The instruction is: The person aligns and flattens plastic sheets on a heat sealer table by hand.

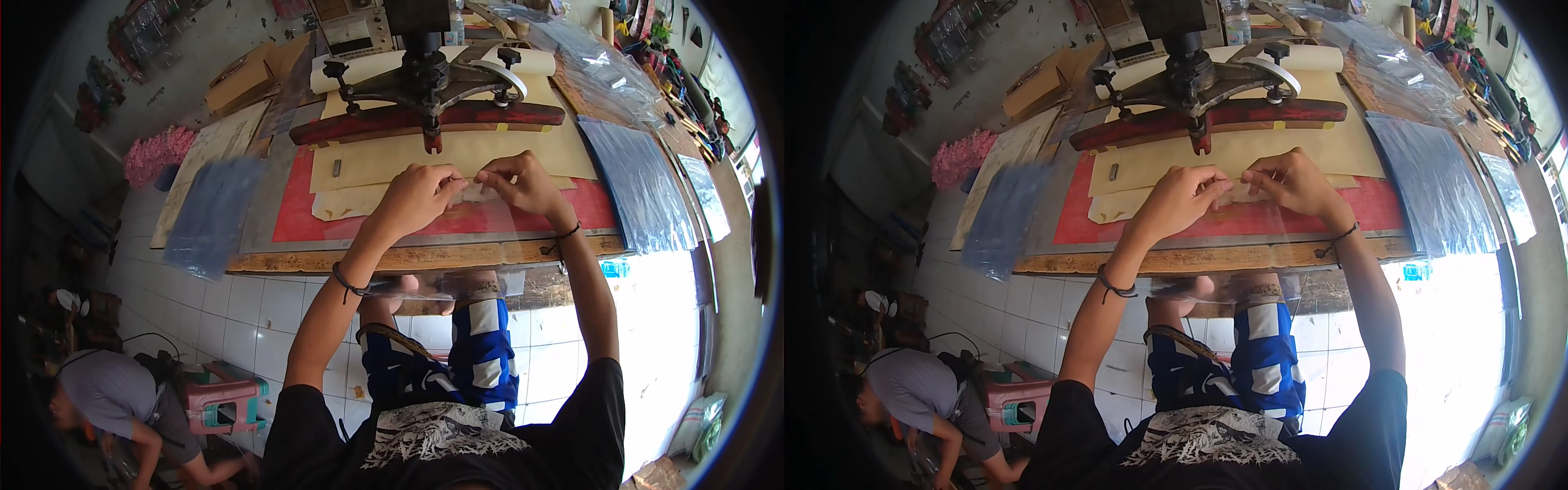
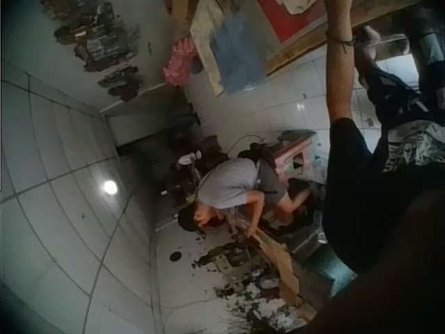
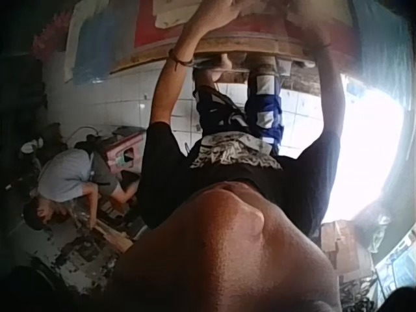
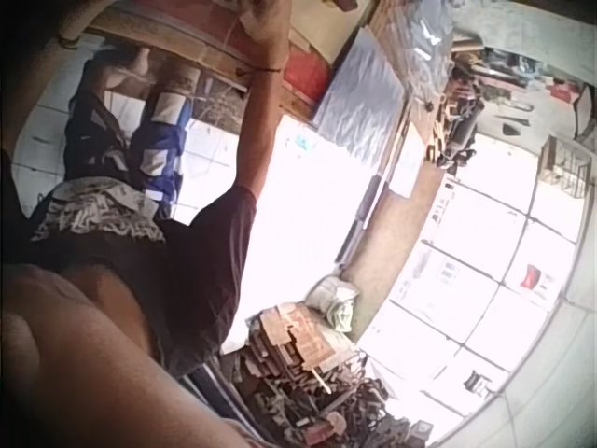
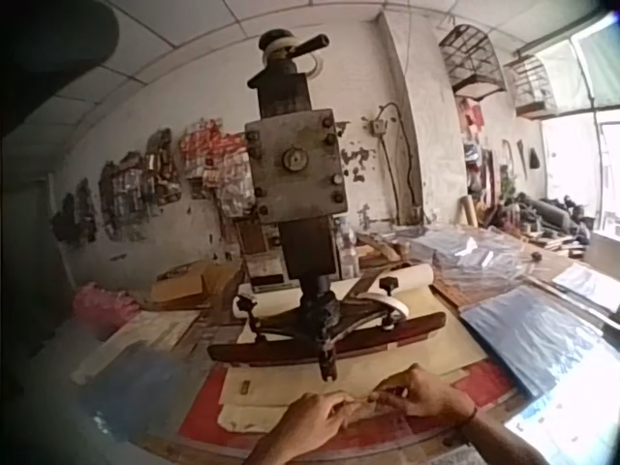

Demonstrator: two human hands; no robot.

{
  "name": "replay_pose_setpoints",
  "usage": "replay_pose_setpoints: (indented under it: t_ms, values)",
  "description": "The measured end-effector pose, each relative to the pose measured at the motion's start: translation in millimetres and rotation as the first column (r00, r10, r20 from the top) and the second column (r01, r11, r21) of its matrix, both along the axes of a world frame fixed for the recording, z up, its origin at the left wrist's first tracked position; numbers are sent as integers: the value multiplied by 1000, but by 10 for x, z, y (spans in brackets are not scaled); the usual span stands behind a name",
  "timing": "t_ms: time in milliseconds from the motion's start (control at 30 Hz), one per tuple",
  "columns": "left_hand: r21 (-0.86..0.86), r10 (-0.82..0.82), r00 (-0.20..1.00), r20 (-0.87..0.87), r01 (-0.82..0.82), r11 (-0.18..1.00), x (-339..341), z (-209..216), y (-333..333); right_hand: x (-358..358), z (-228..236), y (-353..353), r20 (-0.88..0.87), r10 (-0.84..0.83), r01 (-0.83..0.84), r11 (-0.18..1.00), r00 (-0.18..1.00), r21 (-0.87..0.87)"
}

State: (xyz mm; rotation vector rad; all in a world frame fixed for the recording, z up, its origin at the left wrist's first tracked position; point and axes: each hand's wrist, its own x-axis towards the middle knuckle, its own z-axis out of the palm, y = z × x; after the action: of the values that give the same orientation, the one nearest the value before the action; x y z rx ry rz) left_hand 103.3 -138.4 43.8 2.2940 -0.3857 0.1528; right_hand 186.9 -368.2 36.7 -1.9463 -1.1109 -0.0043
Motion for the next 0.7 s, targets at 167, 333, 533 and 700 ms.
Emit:
replay_pose_setpoints:
  t_ms: [167, 333, 533, 700]
  values:
    - [36, 60, 997, -39, -59, 998, -216, 30, 434, 141, -30, -183, 9, -180, 179, 981, 984, 71]
    - [95, 123, 985, -121, -112, 989, -412, 140, 953, 142, -15, -154, 80, -283, 273, 955, 956, 119]
    - [81, 232, 961, -150, -222, 972, -415, 164, 1280, 183, -30, -157, 21, -369, 368, 929, 929, 33]
    - [223, 299, 818, 491, -450, 865, -240, -207, 1132, 214, -176, -103, 133, -515, 530, 839, 847, -125]
